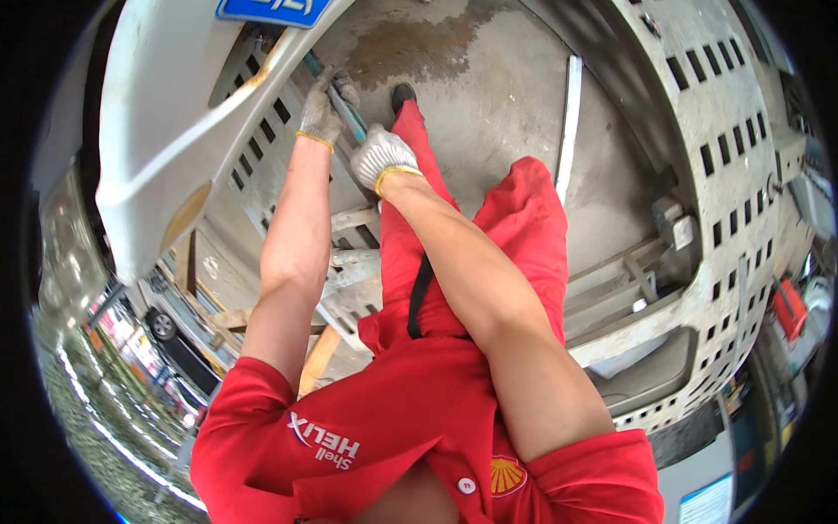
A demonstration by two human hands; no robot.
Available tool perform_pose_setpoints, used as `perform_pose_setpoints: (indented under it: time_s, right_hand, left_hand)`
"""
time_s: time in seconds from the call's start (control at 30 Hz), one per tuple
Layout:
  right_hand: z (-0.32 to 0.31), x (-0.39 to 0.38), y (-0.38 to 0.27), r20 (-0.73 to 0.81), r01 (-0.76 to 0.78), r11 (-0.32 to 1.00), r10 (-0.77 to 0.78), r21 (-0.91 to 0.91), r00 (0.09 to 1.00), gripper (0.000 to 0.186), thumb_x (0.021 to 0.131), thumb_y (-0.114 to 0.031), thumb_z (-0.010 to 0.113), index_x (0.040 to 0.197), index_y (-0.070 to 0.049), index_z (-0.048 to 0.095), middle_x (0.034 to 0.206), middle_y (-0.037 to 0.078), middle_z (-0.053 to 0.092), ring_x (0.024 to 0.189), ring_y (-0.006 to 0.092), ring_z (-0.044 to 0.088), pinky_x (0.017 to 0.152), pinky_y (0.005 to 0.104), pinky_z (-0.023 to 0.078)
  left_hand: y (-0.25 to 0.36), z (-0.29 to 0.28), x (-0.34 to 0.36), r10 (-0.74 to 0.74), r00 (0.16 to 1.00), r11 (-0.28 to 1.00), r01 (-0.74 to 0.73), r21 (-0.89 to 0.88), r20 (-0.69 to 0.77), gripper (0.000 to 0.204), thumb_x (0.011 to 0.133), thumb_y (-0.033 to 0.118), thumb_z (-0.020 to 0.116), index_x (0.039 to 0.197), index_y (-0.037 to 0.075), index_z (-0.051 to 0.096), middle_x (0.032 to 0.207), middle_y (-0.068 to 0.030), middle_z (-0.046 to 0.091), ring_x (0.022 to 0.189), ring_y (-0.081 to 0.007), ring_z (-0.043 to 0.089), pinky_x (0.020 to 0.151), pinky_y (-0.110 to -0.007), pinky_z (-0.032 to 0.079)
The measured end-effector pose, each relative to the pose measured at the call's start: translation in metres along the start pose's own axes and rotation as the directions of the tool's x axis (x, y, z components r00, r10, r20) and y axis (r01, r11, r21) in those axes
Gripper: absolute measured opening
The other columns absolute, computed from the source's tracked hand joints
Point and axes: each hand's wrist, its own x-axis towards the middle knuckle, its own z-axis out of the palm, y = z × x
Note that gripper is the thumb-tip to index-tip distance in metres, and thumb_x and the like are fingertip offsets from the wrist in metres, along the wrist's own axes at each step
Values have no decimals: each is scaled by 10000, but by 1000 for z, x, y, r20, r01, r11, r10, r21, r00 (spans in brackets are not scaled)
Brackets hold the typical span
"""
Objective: The person wraps white tape around a metal pipe section to create a seal. They then put on gloves and use a wrench to tighten a clamp on the vehicle's exhaust system. Finally, they insert the taped pipe section into the exhaust pipe and secure it.
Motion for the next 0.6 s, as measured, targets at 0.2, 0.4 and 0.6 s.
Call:
perform_pose_setpoints:
  time_s: [0.2,0.4,0.6]
  right_hand:
    - [-34,-5,-9,199,456,885,-433,-88,879,249,959,-198,596,929,-10,758,983,306,744,1041,459,740,922,528,585]
    - [-45,-40,-67,73,80,997,-78,-22,994,374,906,-271,664,1043,75,693,990,353,716,1032,497,710,908,510,571]
    - [-78,-31,-59,250,-11,927,-90,374,964,348,951,-284,695,1060,44,659,746,138,633,657,217,631,606,381,508]
  left_hand:
    - [-9,24,-46,255,959,967,-255,-9,123,195,1051,195,704,1090,11,649,918,-104,690,721,-203,646,626,-323,569]
    - [-7,5,-59,316,925,946,-324,7,211,244,1044,208,698,1177,4,683,1021,-128,745,743,-201,692,640,-343,591]
    - [-7,31,-70,362,919,890,-390,234,156,316,1017,261,746,1198,7,691,986,-118,734,744,-195,704,638,-341,595]
